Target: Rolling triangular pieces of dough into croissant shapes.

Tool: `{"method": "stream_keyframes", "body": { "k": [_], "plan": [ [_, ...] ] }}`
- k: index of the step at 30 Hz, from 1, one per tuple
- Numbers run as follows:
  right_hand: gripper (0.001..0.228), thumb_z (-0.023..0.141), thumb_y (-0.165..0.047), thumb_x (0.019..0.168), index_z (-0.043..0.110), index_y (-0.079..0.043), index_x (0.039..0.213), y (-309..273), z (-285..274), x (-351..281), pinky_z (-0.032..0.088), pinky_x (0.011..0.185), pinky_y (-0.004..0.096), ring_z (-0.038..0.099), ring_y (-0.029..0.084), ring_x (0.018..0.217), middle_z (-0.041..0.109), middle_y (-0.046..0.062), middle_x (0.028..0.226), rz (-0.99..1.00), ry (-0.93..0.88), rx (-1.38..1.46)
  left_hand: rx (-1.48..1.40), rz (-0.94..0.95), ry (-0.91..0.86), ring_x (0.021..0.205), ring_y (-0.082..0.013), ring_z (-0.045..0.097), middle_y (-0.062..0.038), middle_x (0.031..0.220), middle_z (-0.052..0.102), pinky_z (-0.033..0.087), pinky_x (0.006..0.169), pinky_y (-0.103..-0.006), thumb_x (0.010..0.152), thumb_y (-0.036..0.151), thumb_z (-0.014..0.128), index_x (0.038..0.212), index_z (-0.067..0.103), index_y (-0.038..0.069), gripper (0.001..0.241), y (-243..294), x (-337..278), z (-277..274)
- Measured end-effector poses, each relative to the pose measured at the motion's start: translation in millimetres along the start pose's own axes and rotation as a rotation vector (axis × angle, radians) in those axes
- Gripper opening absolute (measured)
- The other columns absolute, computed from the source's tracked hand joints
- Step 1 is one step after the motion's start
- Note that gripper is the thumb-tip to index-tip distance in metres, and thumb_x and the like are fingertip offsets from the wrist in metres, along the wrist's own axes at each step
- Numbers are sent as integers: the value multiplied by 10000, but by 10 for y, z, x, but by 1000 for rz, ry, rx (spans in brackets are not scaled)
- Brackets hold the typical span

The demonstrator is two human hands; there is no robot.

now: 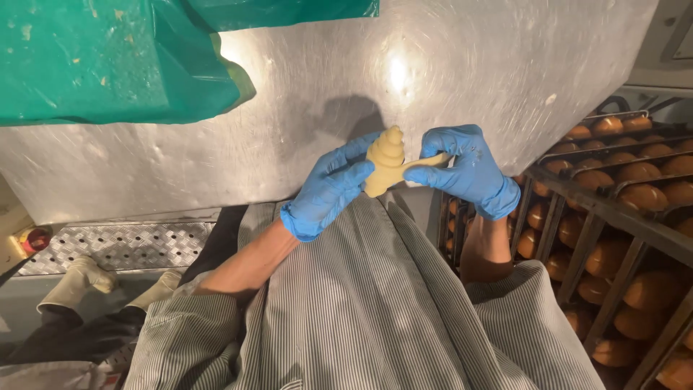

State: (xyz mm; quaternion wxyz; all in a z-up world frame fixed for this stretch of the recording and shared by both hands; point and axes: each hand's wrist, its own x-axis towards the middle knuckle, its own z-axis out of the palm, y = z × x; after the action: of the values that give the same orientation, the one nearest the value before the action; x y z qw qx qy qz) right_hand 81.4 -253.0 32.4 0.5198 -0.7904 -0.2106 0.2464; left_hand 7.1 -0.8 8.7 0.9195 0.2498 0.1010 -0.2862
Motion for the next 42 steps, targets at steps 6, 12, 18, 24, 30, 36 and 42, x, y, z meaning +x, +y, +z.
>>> {"method": "stream_keyframes", "body": {
  "k": [6,12,18,24,30,36,42],
  "plan": [
    [340,878,-319,826,648,-71,788,6,48,-27,415,562,257,517,65,606,588,-12,685,-32,-6,51,196,-31,82,1315,-242,594,-148,1434,583,502,1146,-388,979,99,704,1543,429,-46,644,-81,-31,-63],
    [326,873,-306,851,658,-61,825,28,95,-20,434,629,264,524,81,661,589,7,725,-63,29,152,-13,-28,31,1268,-243,626,-152,1425,598,539,1085,-395,1000,147,705,1580,395,-20,678,-128,-46,-89],
    [306,870,-275,864,663,-50,849,34,106,-31,444,663,263,528,92,693,597,8,759,-55,65,157,103,6,67,1271,-234,617,-144,1423,585,531,1092,-399,966,87,723,1570,395,-13,694,-55,-21,-62],
    [269,859,-230,871,649,-62,854,66,146,-31,463,696,257,550,90,720,597,-5,782,-79,72,165,153,-17,67,1333,-227,578,-122,1464,562,511,1143,-398,952,76,722,1558,406,-25,691,-145,2,-112],
    [208,846,-176,894,671,-65,871,100,179,-25,483,703,253,578,78,723,643,0,795,-46,94,190,28,-1,-11,1390,-233,557,-139,1511,547,465,1204,-396,993,65,677,1579,380,9,659,-38,-4,20],
    [191,846,-145,897,676,-58,889,120,178,-28,496,729,257,597,85,754,665,11,825,-34,113,193,129,14,20,1386,-218,549,-103,1551,505,468,1186,-403,976,38,666,1570,384,-10,659,-59,16,33],
    [181,819,-145,911,672,-45,941,89,224,14,523,774,256,643,87,805,687,26,877,-80,107,223,67,38,48,1364,-234,574,-136,1462,570,457,1209,-411,1000,49,666,1573,396,-9,636,-56,8,64]
  ]
}}
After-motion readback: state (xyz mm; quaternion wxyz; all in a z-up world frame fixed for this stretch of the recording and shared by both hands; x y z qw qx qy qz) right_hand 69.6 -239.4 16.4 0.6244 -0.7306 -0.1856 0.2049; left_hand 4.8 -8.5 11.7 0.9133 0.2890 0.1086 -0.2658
